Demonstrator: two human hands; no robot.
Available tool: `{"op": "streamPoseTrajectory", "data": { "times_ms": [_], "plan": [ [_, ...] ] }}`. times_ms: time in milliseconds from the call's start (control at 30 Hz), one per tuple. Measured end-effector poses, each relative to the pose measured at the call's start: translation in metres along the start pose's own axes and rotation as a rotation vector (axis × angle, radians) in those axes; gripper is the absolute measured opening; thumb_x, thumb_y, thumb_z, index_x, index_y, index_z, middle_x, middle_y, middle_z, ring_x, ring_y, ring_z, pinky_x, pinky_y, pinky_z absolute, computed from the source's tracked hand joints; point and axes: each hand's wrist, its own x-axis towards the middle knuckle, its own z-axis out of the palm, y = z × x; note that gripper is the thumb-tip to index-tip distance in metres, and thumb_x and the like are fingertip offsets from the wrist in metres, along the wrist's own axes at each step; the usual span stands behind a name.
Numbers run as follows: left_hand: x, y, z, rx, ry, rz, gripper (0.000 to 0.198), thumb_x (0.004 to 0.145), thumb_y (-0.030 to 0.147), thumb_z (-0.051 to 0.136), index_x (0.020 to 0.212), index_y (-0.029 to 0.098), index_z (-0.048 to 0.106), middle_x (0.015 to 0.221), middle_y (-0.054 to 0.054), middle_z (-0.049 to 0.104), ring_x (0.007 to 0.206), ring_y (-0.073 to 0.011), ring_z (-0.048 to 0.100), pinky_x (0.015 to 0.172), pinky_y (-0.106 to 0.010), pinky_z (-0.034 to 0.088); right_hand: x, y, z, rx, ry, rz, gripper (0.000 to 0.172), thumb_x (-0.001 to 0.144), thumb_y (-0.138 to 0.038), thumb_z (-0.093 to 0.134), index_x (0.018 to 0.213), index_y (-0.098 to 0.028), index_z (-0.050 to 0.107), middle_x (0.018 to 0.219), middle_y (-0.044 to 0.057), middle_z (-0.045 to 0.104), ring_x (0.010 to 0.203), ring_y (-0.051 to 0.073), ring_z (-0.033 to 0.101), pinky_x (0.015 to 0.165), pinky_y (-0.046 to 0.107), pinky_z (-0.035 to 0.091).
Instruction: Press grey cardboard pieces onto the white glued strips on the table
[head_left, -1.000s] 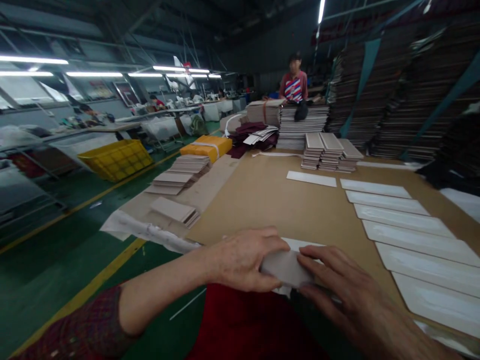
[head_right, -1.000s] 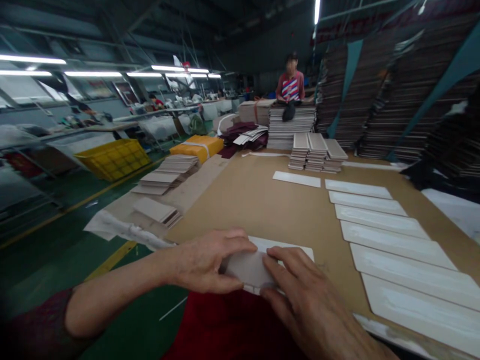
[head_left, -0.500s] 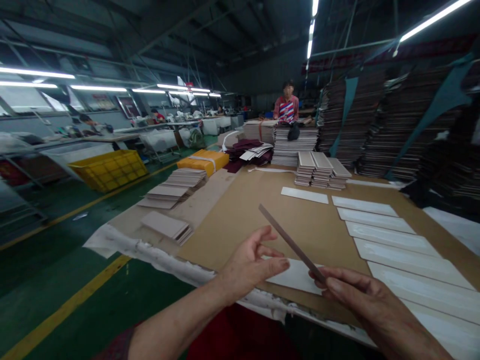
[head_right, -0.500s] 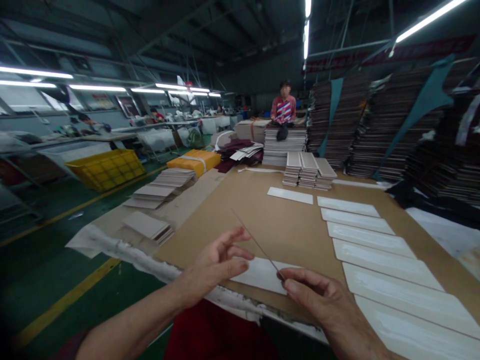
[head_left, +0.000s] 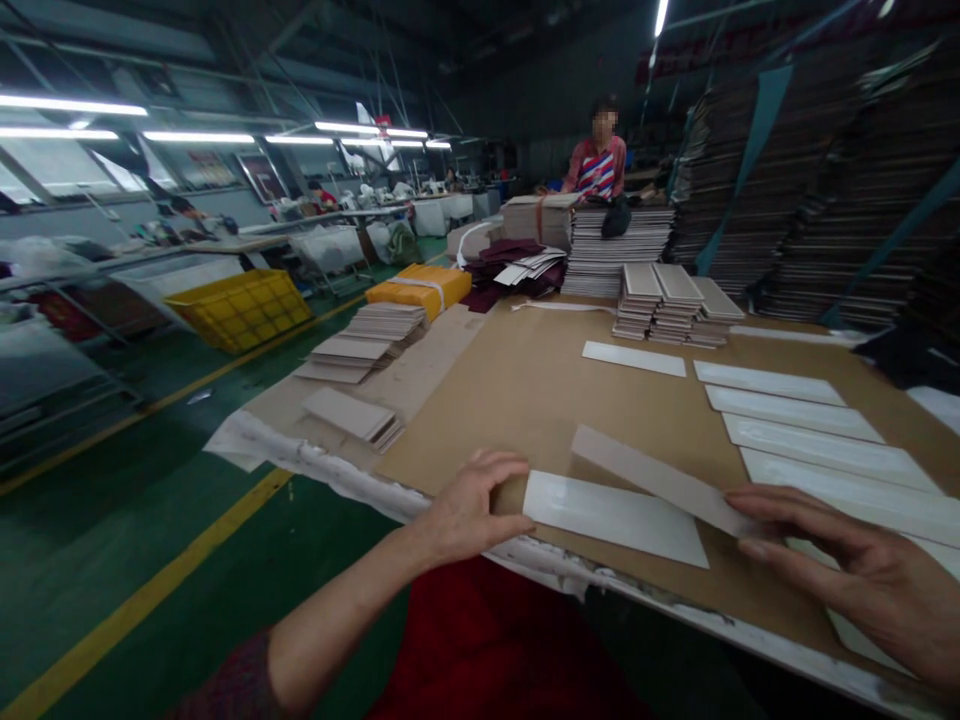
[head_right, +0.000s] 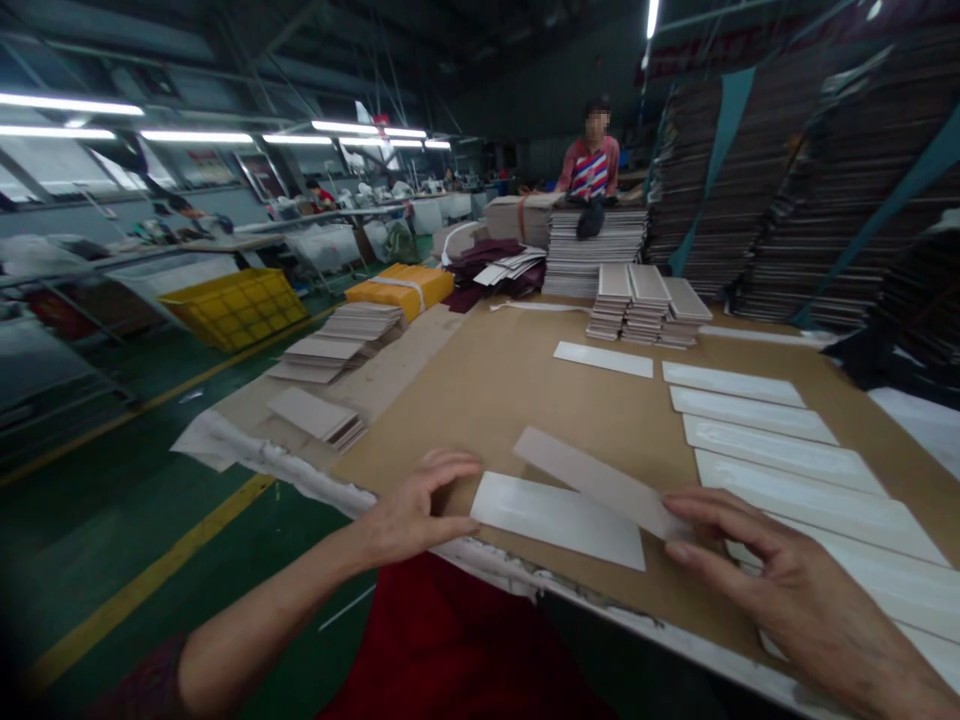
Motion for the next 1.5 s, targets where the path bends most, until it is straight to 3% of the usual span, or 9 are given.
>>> {"op": "streamPoseTrajectory", "data": {
  "times_ms": [133, 433, 867, 1500],
  "plan": [
    [0.006, -0.001, 0.006, 0.078, -0.083, 0.072, 0.057, 0.075, 0.034, 0.081, 0.125, 0.016, 0.061, 0.126, -0.011, 0.063, 0.121, -0.0271, 0.053, 0.107, -0.048, 0.041, -0.001, -0.006, 0.011, 0.048, -0.082, -0.071, 0.054, 0.079, -0.076, 0.062, 0.106, -0.031, 0.077, 0.122, 0.006, 0.069, 0.112, 0.032, 0.066, 0.096, 0.047, 0.058],
    [0.005, -0.002, 0.006, 0.045, -0.036, 0.051, 0.058, 0.073, 0.03, 0.081, 0.126, 0.017, 0.061, 0.123, -0.012, 0.064, 0.118, -0.0272, 0.054, 0.105, -0.048, 0.042, 0.007, -0.013, 0.025, 0.085, -0.119, -0.221, 0.048, 0.084, -0.07, 0.061, 0.106, -0.031, 0.077, 0.117, 0.007, 0.071, 0.106, 0.03, 0.068, 0.093, 0.048, 0.06],
    [0.005, -0.003, 0.009, 0.042, -0.023, 0.084, 0.048, 0.082, 0.042, 0.073, 0.124, 0.02, 0.062, 0.122, -0.01, 0.066, 0.117, -0.0276, 0.055, 0.103, -0.048, 0.042, 0.016, -0.017, 0.033, 0.028, -0.1, -0.29, 0.045, 0.085, -0.069, 0.062, 0.106, -0.032, 0.076, 0.115, 0.005, 0.072, 0.103, 0.028, 0.069, 0.089, 0.047, 0.061],
    [0.006, -0.008, 0.012, 0.073, -0.022, 0.116, 0.039, 0.087, 0.039, 0.07, 0.122, 0.022, 0.063, 0.123, -0.009, 0.066, 0.116, -0.0267, 0.055, 0.102, -0.048, 0.041, 0.015, -0.022, 0.034, 0.038, -0.118, -0.268, 0.046, 0.087, -0.07, 0.058, 0.103, -0.031, 0.077, 0.115, 0.006, 0.071, 0.104, 0.029, 0.069, 0.088, 0.05, 0.061]
  ]
}}
